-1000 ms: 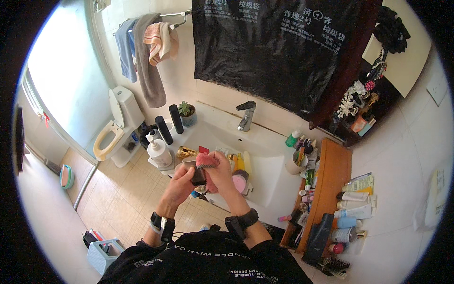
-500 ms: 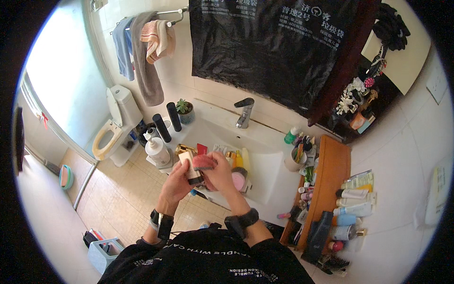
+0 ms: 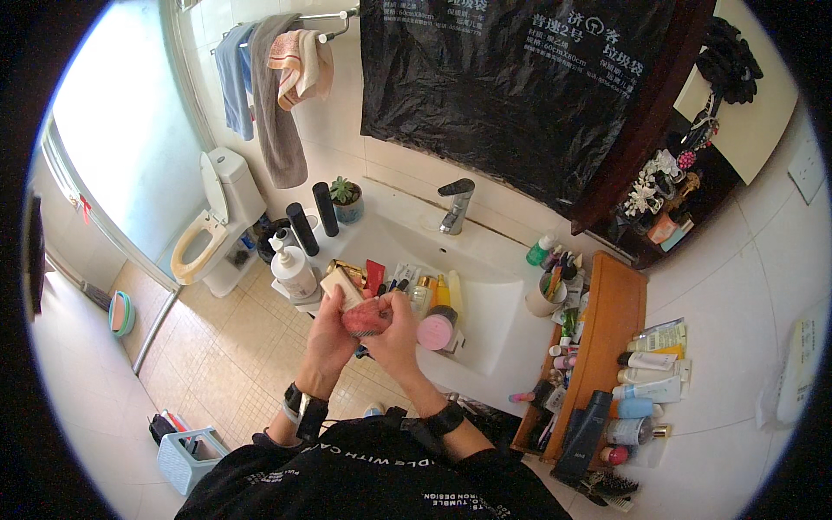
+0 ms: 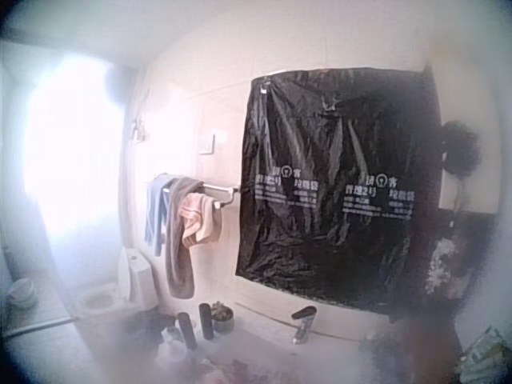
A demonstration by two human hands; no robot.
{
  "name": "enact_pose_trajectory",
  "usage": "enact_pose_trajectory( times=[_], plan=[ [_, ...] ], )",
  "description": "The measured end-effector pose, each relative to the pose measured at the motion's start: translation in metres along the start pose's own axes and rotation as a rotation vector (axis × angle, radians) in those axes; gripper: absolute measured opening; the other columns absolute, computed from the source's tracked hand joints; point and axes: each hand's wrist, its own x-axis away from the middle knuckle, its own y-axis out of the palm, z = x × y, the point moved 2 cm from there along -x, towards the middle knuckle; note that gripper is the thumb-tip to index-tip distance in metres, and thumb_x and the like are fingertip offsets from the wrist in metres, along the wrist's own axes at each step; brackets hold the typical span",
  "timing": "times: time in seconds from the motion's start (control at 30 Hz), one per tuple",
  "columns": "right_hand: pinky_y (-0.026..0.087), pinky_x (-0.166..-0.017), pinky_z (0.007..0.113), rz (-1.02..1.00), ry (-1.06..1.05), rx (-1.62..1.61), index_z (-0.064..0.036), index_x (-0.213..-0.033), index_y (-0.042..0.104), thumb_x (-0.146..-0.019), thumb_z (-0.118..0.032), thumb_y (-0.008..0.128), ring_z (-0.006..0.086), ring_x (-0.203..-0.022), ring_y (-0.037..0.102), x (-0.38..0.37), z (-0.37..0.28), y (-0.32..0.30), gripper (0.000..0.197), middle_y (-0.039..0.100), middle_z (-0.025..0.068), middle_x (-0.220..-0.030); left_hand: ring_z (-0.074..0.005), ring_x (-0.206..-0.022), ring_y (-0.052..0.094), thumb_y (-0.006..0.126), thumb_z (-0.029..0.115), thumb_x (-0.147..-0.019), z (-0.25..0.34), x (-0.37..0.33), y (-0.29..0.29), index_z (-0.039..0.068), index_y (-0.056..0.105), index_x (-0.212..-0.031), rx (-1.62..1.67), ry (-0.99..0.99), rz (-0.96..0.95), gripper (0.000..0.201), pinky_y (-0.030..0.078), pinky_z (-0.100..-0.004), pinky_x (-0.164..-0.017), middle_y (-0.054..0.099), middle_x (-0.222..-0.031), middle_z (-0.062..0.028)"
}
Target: The person wipes the exteriors of various cosmetic containers and bottles with a pink cloth at a bathroom sink. They handle items one at a time, rotating them to wipe different sides, then place them back on the counter.
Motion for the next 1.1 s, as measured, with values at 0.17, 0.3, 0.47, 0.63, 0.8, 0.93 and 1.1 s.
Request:
enact_pose_trajectory(
  times=[0.17,0.3,0.47,0.63,0.8,0.93,1.1],
  plan=[
    [0.048,-0.071,0.028,0.038,-0.17,0.097,-0.0024,-0.105,0.046,-0.065,-0.009,0.082,0.0154,-0.081,0.058,0.006,-0.008,0.001,0.054,0.056,0.0069,-0.093,-0.0317,-0.111,0.055,0.024,0.057,-0.098,0.011,0.004,0.013,0.001,0.044,-0.126,0.199,-0.019,-0.066,0.065,0.044,-0.0448,-0.098,0.057,-0.116,-0.0183],
    [0.048,-0.07,0.027,0.06,-0.046,-0.122,-0.0015,-0.099,0.05,-0.07,-0.005,0.078,0.0126,-0.078,0.058,0.001,-0.003,0.001,0.04,0.059,0.0062,-0.093,-0.0292,-0.112,0.053,0.026,0.056,-0.098,0.01,0.009,0.023,0.002,0.044,-0.128,0.193,0.01,-0.067,0.064,0.042,-0.0429,-0.099,0.055,-0.119,-0.0139],
    [0.049,-0.07,0.023,0.014,0.262,-0.384,-0.0028,-0.092,0.054,-0.077,0.005,0.063,0.0086,-0.082,0.058,-0.004,0.012,-0.008,0.019,0.06,0.004,-0.085,-0.0246,-0.107,0.054,0.029,0.053,-0.099,0.008,0.008,0.018,0.005,0.046,-0.126,0.288,-0.058,-0.031,0.057,0.043,-0.0401,-0.097,0.056,-0.118,-0.0081],
    [0.05,-0.064,0.025,-0.078,0.254,-0.614,-0.0041,-0.092,0.055,-0.079,0.0,0.068,0.0091,-0.079,0.059,0.004,0.01,-0.009,0.018,0.061,0.0018,-0.087,-0.021,-0.101,0.056,0.044,0.038,-0.099,0.005,0.002,0.005,0.003,0.051,-0.118,0.486,-0.161,-0.096,0.04,0.045,-0.0359,-0.095,0.059,-0.105,-0.0078],
    [0.051,-0.065,0.024,-0.031,0.108,-0.39,-0.0034,-0.094,0.051,-0.076,0.002,0.071,0.0094,-0.081,0.06,0.004,0.002,0.0,0.028,0.062,0.0036,-0.089,-0.0185,-0.101,0.057,0.05,0.027,-0.098,-0.005,0.001,0.005,0.005,0.052,-0.118,0.408,-0.158,0.009,0.029,0.046,-0.0353,-0.094,0.06,-0.103,-0.0064],
    [0.049,-0.085,0.026,-0.048,0.056,-0.48,-0.0056,-0.089,0.047,-0.078,0.004,0.07,0.0169,-0.106,0.059,-0.003,0.003,-0.001,0.028,0.063,0.0095,-0.105,-0.0184,-0.104,0.057,0.05,0.024,-0.098,-0.002,0.001,0.01,0.005,0.05,-0.12,0.491,-0.168,-0.083,0.029,0.045,-0.0375,-0.097,0.06,-0.106,-0.0057],
    [0.05,-0.084,0.027,-0.135,0.013,-0.39,-0.0047,-0.087,0.047,-0.074,0.009,0.072,0.0158,-0.102,0.06,-0.002,0.004,-0.009,0.032,0.062,0.0068,-0.093,-0.0189,-0.105,0.056,0.047,0.024,-0.099,0.0,0.003,0.008,0.005,0.049,-0.121,0.523,-0.21,-0.07,0.029,0.042,-0.0387,-0.101,0.059,-0.108,-0.0061]
  ],
)
